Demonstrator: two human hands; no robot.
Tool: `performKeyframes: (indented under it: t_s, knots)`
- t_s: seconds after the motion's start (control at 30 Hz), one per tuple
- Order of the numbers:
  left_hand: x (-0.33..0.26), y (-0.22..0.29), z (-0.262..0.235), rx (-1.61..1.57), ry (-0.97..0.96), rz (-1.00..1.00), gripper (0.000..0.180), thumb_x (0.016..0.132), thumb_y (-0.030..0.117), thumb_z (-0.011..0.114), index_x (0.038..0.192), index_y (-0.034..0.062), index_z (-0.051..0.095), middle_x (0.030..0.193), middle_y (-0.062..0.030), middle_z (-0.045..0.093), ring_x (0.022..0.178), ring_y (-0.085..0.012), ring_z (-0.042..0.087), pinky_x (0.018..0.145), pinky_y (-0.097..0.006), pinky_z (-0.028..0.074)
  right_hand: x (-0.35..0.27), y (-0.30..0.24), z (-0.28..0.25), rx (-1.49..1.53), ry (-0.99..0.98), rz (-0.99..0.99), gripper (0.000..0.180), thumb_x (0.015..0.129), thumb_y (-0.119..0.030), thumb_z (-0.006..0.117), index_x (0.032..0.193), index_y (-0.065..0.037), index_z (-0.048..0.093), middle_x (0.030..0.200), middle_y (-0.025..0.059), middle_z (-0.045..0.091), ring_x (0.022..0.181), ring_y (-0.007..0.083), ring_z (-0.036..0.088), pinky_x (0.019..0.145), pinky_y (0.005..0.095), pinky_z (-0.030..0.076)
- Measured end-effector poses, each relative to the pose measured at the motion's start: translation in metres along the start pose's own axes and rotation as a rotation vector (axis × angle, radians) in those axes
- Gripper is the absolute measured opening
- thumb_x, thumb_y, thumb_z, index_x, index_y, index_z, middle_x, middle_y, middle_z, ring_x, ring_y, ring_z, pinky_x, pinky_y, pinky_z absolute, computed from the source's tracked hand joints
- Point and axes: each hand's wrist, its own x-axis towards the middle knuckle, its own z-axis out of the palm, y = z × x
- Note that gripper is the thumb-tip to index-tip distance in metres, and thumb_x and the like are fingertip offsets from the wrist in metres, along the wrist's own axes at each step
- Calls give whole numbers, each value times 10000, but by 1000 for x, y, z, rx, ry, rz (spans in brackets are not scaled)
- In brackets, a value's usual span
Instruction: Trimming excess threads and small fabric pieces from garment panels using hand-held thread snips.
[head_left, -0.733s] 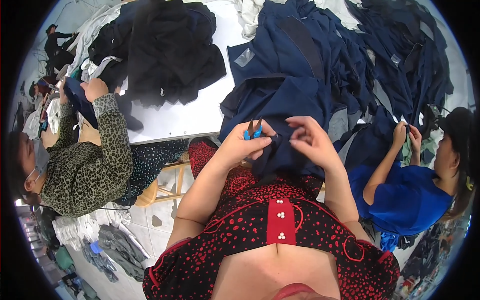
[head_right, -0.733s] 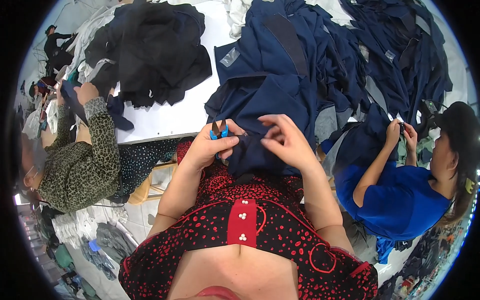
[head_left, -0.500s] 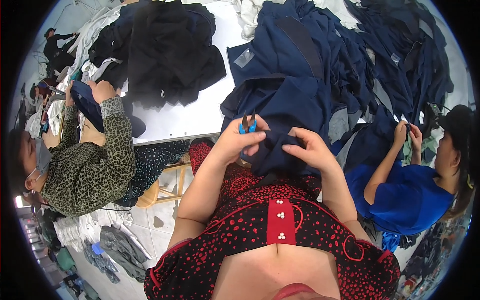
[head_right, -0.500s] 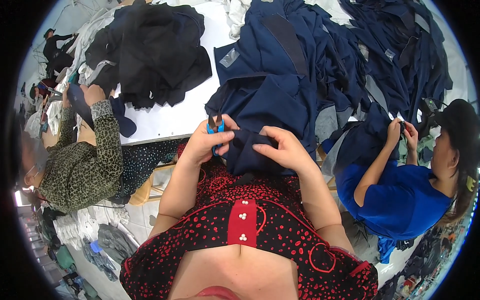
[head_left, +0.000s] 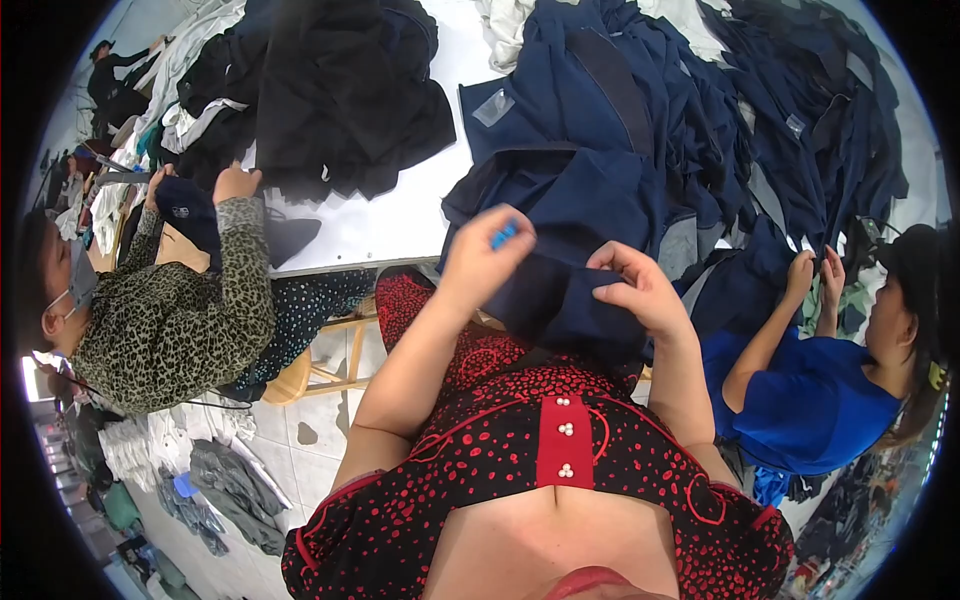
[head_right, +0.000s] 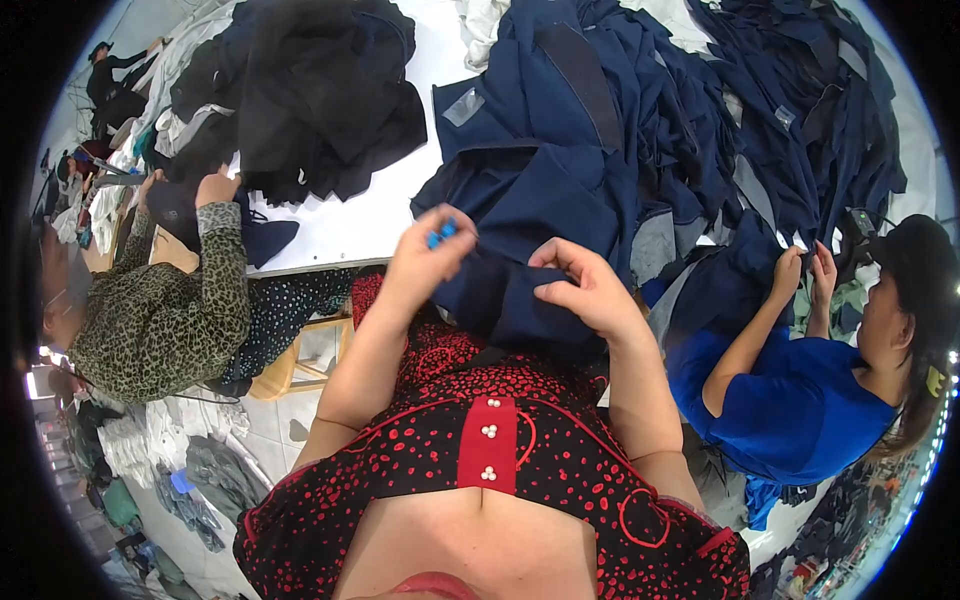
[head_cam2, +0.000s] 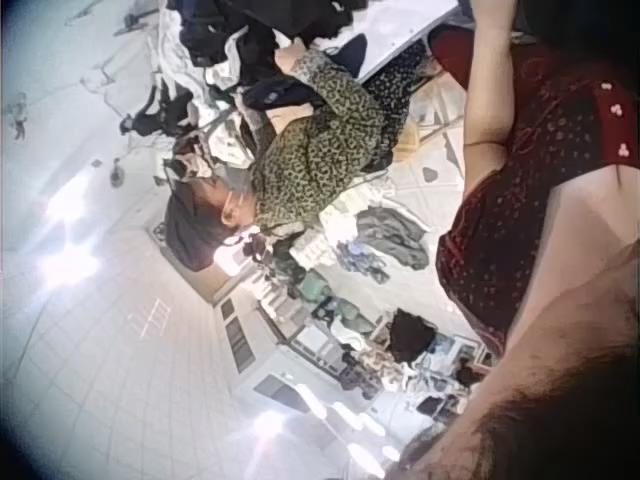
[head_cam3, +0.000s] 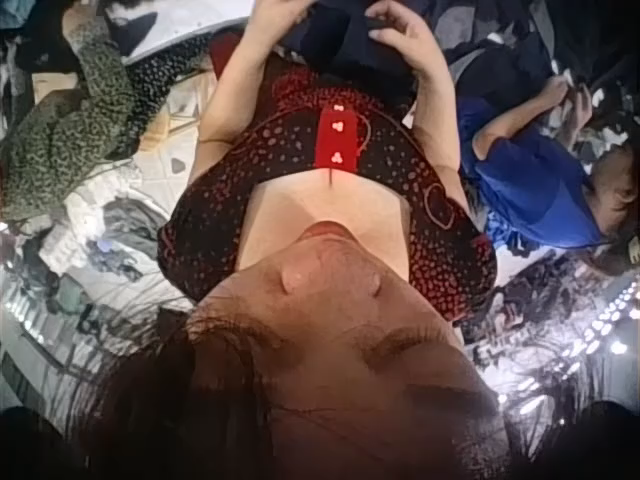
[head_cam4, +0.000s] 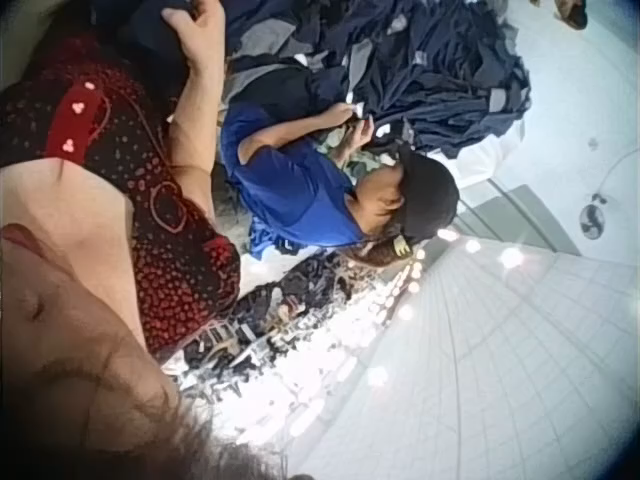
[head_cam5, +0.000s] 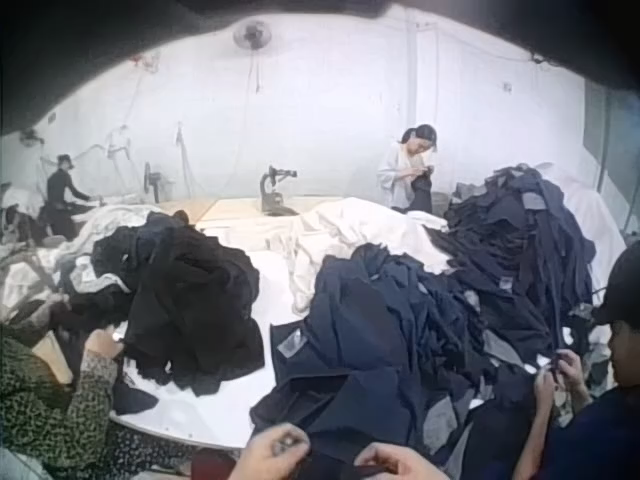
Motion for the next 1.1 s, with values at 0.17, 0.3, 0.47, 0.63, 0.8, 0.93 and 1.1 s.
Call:
performKeyframes:
  t_s: [0.17, 0.3, 0.47, 0.63, 0.8, 0.93, 1.1]
  knots:
    - [-17, 17, 7, 235, 84, 385, 164, 767, 88, 635, 895, 31, 550, 778, -102, 562, 684, -198, 586, 623, -290, 455, 3, 4, -1, 21, 102, -16, 209, 759, -2, 604, 962, -28, 564, 911, -11, 547, 871, 56, 507, 793, 190, 392]
    - [-32, 10, 38, 365, -49, 346, 250, 771, 159, 641, 908, 42, 468, 717, -153, 563, 687, -361, 597, 579, -357, 451, 7, 0, 7, 103, 106, -38, 146, 812, -34, 598, 953, -25, 563, 893, -10, 555, 858, 53, 510, 795, 187, 392]
    - [-13, -20, 32, -68, -81, 162, 207, 736, -20, 553, 922, 33, 478, 788, -23, 526, 793, -115, 546, 726, -240, 419, 5, 1, 8, 135, 113, -63, 101, 879, -76, 556, 966, -24, 558, 871, -14, 558, 822, 40, 505, 769, 173, 393]
    - [-7, -8, 3, -244, -237, -172, 255, 775, 79, 603, 1017, 40, 534, 872, -15, 543, 627, -34, 467, 537, -164, 343, 2, -3, 9, 239, 106, 11, 148, 900, -91, 539, 1030, -19, 533, 796, -44, 528, 736, 9, 470, 689, 145, 369]
    - [-16, 3, 21, -129, -227, 85, 251, 836, 229, 612, 999, 43, 567, 807, -13, 554, 567, -20, 421, 480, -172, 305, 8, 3, 18, 24, 142, -124, 182, 903, -91, 535, 1066, -13, 511, 744, -54, 473, 691, 7, 420, 636, 157, 339]
    - [-17, -4, 23, -38, -256, 166, 146, 839, 182, 608, 859, 41, 578, 730, 11, 519, 548, -19, 418, 470, -174, 305, 8, -5, 26, -91, 150, -138, 215, 875, -83, 564, 1067, -11, 500, 707, -48, 442, 660, 10, 399, 601, 169, 332]
    - [-21, 9, 4, -470, -290, -117, 94, 847, 106, 589, 811, 26, 556, 636, -25, 519, 497, -43, 412, 439, -167, 296, 1, -13, 17, -453, -102, -54, 206, 765, -109, 668, 885, 15, 556, 799, 45, 596, 746, 105, 530, 709, 253, 434]
